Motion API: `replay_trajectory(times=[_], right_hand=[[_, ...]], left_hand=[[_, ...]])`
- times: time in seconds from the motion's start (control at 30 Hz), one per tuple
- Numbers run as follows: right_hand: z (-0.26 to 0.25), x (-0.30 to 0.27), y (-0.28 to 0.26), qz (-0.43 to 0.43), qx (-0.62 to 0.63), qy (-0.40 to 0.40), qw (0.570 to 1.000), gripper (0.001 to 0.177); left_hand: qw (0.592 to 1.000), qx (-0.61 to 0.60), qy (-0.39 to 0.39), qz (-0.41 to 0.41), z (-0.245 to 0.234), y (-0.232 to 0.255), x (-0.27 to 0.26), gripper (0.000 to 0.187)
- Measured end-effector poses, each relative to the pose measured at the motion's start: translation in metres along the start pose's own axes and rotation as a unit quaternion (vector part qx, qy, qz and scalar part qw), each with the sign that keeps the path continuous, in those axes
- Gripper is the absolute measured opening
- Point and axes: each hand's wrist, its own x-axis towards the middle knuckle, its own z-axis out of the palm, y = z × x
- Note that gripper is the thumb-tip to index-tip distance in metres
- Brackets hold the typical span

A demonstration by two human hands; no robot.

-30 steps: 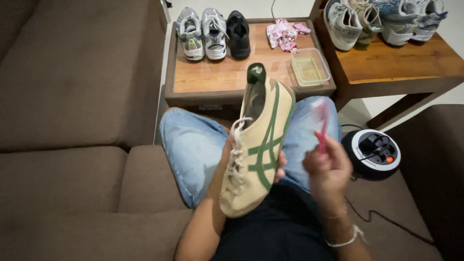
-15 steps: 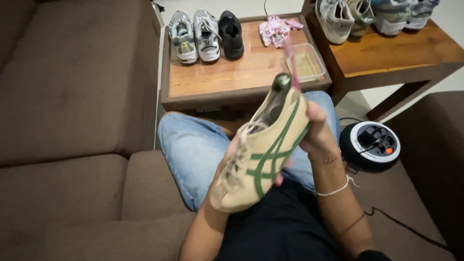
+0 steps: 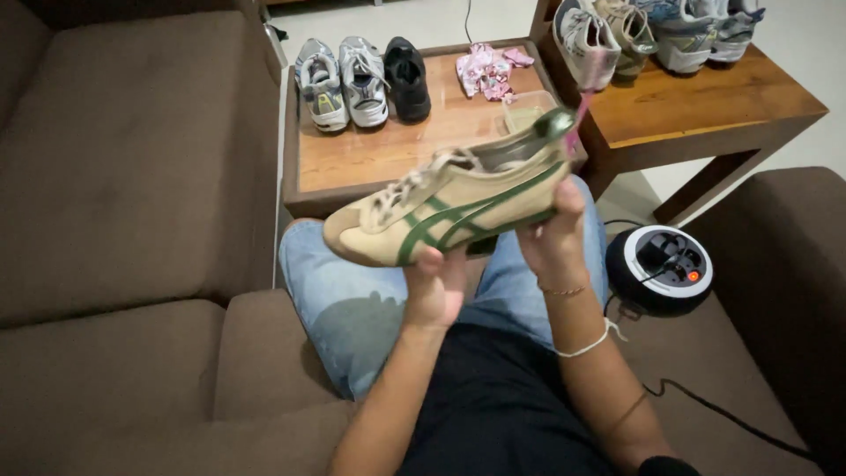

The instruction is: A person cleans a tan and green sneaker using a toothbrush and a cleaning solution while sitting on a couch.

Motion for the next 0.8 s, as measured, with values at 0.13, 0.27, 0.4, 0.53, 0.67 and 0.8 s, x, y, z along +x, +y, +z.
replay_trajectory(times=[0.13,0.27,0.4,0.53,0.67,0.8], right_hand=[[-0.049,-0.007,0.044,0.036,-0.108,0.028,0.993,0.057],[-0.036,-0.042,0.023,-0.103,-0.328,0.0,0.939,0.059],[-0.062,-0.083,0.002,-0.253,-0.534,-0.147,0.793,0.039],[-0.069,-0.081,0.013,-0.337,-0.57,-0.112,0.741,0.036],[-0.067,-0.091,0.026,-0.358,-0.544,-0.141,0.746,0.043],[-0.061,-0.087,0.034,-0.44,-0.61,-0.106,0.651,0.032]], left_hand=[[0.978,0.032,0.206,-0.004,0.0,0.012,0.002,0.067],[0.968,0.047,0.242,0.043,0.015,0.037,0.013,0.07],[0.964,0.095,0.224,0.111,0.018,0.052,0.017,0.072],[0.972,0.144,0.131,0.135,0.022,0.056,0.019,0.088],[0.975,0.125,0.14,0.118,-0.005,0.037,0.007,0.09],[0.98,0.117,0.118,0.108,0.02,0.039,0.011,0.099]])
